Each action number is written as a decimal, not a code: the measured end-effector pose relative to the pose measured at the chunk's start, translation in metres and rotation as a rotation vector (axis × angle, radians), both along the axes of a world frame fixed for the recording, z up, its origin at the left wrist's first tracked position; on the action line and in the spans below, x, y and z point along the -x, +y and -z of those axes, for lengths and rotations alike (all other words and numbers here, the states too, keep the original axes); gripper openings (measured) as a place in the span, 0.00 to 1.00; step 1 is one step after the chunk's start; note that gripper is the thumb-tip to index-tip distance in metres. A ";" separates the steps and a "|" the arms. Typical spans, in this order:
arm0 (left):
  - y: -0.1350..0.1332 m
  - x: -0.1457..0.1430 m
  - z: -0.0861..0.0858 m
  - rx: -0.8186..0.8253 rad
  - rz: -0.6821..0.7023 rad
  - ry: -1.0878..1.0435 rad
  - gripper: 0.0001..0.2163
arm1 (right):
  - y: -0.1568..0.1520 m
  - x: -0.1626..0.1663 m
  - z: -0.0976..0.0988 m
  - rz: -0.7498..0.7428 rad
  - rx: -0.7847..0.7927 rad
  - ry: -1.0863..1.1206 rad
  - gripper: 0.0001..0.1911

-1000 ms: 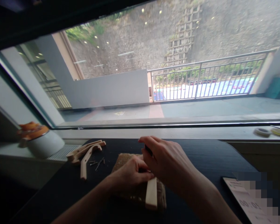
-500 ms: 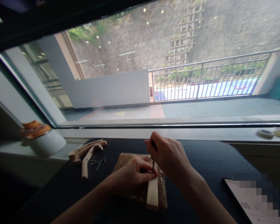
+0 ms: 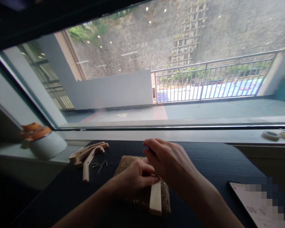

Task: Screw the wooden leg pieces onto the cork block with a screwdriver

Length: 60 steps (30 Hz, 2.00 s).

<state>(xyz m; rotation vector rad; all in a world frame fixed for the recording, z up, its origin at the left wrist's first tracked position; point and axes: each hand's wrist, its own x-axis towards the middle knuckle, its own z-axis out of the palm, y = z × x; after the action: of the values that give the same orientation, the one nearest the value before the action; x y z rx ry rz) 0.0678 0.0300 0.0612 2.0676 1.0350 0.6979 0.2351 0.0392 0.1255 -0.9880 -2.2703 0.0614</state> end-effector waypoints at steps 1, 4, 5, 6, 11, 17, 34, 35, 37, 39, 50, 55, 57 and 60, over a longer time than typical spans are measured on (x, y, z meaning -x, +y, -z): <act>0.000 0.000 -0.001 -0.004 0.006 -0.007 0.08 | 0.002 0.000 0.001 0.037 -0.014 -0.012 0.07; 0.000 -0.001 -0.003 0.003 0.011 -0.017 0.08 | 0.007 0.002 0.006 0.133 -0.039 -0.023 0.08; -0.001 -0.001 -0.003 0.009 0.010 -0.019 0.08 | 0.008 0.002 0.007 0.152 -0.041 -0.022 0.09; -0.001 -0.001 -0.003 0.014 0.008 -0.021 0.08 | 0.008 0.003 0.008 0.160 -0.037 -0.025 0.10; -0.001 -0.001 -0.001 0.051 -0.013 0.018 0.09 | 0.000 0.002 0.000 0.114 -0.010 -0.045 0.12; 0.000 0.000 -0.001 0.006 -0.008 0.001 0.09 | -0.005 -0.002 0.001 -0.022 0.038 0.026 0.17; 0.001 0.000 0.002 0.013 -0.026 0.058 0.10 | 0.002 0.003 0.003 0.214 0.021 -0.090 0.08; 0.001 0.000 0.002 0.021 -0.026 0.057 0.10 | 0.001 0.001 0.002 0.187 0.025 -0.075 0.10; 0.001 0.000 0.001 0.021 -0.018 0.046 0.10 | -0.002 -0.002 0.000 0.107 0.024 -0.018 0.14; 0.002 0.000 0.001 0.008 -0.004 0.036 0.09 | -0.004 -0.004 -0.002 0.014 0.039 0.033 0.14; 0.001 -0.001 -0.001 0.022 0.009 -0.006 0.09 | 0.005 0.002 0.003 0.194 -0.004 -0.028 0.08; 0.001 -0.001 -0.002 0.023 0.019 -0.022 0.09 | 0.004 0.007 0.008 0.284 0.009 -0.046 0.10; 0.001 -0.002 -0.003 0.025 0.014 -0.016 0.08 | 0.002 0.006 0.005 0.264 0.026 -0.058 0.09; 0.000 -0.002 -0.005 0.045 -0.013 -0.002 0.08 | -0.004 0.003 0.000 0.156 0.020 -0.019 0.11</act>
<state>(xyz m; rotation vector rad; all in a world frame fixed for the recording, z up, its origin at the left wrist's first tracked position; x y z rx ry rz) 0.0698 0.0299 0.0664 2.0238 1.0544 0.6768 0.2323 0.0357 0.1256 -1.1767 -2.2061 0.0077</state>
